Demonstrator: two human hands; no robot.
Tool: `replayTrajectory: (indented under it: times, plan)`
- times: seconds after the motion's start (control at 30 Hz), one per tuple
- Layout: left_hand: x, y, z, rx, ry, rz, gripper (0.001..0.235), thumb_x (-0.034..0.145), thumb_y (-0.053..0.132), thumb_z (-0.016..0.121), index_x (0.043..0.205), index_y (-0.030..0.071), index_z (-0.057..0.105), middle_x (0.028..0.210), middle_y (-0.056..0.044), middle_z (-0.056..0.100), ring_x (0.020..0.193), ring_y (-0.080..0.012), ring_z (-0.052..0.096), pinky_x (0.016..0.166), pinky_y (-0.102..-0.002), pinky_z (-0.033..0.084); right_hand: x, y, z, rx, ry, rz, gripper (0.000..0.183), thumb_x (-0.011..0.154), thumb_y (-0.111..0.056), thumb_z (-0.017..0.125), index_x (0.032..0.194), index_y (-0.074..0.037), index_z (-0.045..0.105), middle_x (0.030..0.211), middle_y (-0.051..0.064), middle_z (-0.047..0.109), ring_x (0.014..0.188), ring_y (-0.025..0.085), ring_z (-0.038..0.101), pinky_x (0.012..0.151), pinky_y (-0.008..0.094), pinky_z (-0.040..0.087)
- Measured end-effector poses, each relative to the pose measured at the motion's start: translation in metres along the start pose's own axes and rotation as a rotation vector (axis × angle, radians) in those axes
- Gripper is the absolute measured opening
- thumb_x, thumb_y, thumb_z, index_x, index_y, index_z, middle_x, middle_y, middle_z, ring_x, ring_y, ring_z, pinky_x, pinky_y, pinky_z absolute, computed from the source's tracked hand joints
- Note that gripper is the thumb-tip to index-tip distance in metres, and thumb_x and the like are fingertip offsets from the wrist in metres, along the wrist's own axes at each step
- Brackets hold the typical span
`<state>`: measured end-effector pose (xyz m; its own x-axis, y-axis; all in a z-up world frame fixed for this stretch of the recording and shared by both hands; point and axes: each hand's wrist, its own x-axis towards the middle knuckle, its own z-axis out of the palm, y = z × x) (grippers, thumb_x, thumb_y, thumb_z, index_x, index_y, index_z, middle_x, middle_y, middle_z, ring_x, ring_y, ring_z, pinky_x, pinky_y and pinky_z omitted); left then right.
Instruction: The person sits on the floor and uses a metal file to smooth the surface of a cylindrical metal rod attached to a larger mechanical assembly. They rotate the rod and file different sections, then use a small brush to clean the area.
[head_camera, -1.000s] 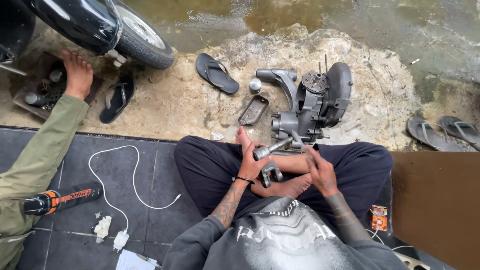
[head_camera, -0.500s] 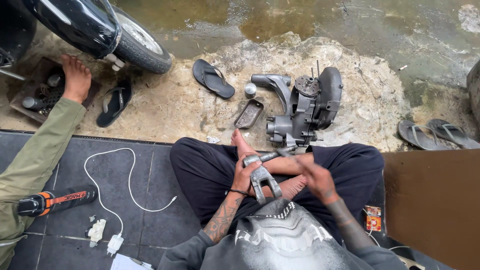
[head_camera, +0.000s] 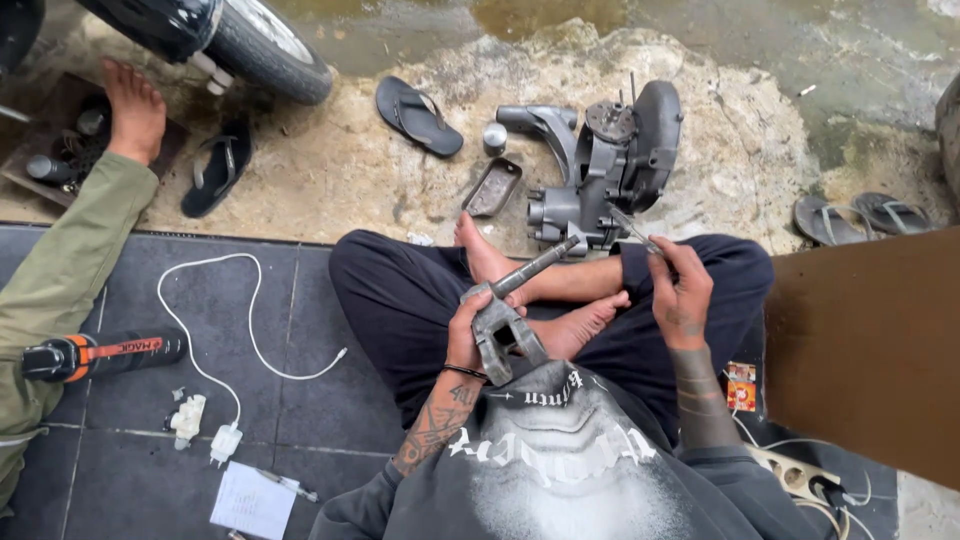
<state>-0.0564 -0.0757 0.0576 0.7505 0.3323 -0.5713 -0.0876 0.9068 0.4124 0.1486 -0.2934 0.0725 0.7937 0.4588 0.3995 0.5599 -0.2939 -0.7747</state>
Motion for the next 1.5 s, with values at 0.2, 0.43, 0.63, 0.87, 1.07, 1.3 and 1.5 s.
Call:
replayTrajectory:
  times: [0.2,0.43,0.63,0.87,1.07,1.3,1.5]
  plan:
    - [-0.022,-0.027,-0.03,-0.118,-0.009,-0.164,0.032,0.093,0.031,0.066,0.098,0.0,0.065,0.091,-0.021,0.071,0.089,-0.0354,0.075,0.075,-0.049,0.062,-0.033,-0.078,0.02,-0.17,-0.112,-0.409,0.018,0.092,-0.02,0.074,0.109,-0.022,0.079,0.1,0.001,0.073,0.091,0.023,0.068,0.092,0.037,0.041]
    - [-0.055,-0.015,-0.03,-0.152,0.013,-0.147,0.037,0.095,0.03,0.06,0.104,-0.006,0.064,0.091,-0.021,0.068,0.091,-0.0365,0.074,0.077,-0.048,0.062,-0.027,-0.078,-0.006,-0.165,0.047,-0.216,0.017,0.1,-0.01,0.073,0.114,-0.017,0.077,0.103,-0.001,0.073,0.094,0.02,0.068,0.091,0.032,0.034]
    - [-0.064,-0.011,-0.049,-0.184,-0.023,-0.132,0.042,0.096,0.031,0.059,0.113,-0.007,0.062,0.094,-0.017,0.068,0.091,-0.0332,0.073,0.08,-0.044,0.061,-0.032,-0.08,-0.003,-0.258,-0.03,-0.316,0.02,0.101,-0.01,0.07,0.117,-0.018,0.078,0.094,0.003,0.067,0.085,0.023,0.064,0.091,0.036,0.031]
    - [-0.072,-0.009,-0.061,-0.209,-0.06,-0.176,0.043,0.098,0.033,0.056,0.118,-0.005,0.057,0.095,-0.012,0.062,0.093,-0.0312,0.072,0.075,-0.04,0.059,-0.055,-0.09,0.003,-0.349,0.017,-0.462,0.014,0.096,-0.009,0.075,0.108,-0.015,0.08,0.093,0.006,0.066,0.079,0.025,0.059,0.087,0.039,0.029]
    - [-0.075,-0.012,-0.073,-0.195,-0.066,-0.244,0.043,0.098,0.033,0.055,0.121,-0.004,0.054,0.096,-0.012,0.06,0.094,-0.0303,0.07,0.075,-0.039,0.059,-0.081,-0.118,-0.005,-0.374,0.013,-0.447,0.013,0.094,-0.01,0.073,0.102,-0.019,0.079,0.096,0.004,0.067,0.081,0.025,0.058,0.09,0.039,0.027]
    - [-0.085,-0.02,-0.061,-0.287,-0.095,-0.308,0.028,0.095,0.034,0.056,0.104,0.009,0.062,0.086,-0.012,0.063,0.078,-0.0274,0.069,0.055,-0.036,0.059,-0.098,-0.094,-0.042,-0.461,0.102,-0.244,0.03,0.097,0.004,0.067,0.123,-0.007,0.076,0.106,0.016,0.061,0.097,0.033,0.057,0.099,0.045,0.036]
    - [-0.101,-0.016,-0.049,-0.269,-0.142,-0.376,0.039,0.099,0.035,0.054,0.113,-0.001,0.052,0.095,-0.009,0.059,0.092,-0.0291,0.069,0.068,-0.035,0.06,-0.094,-0.085,-0.038,-0.428,0.128,-0.451,0.011,0.096,-0.001,0.075,0.096,-0.011,0.08,0.102,0.009,0.067,0.083,0.034,0.047,0.088,0.043,0.034]
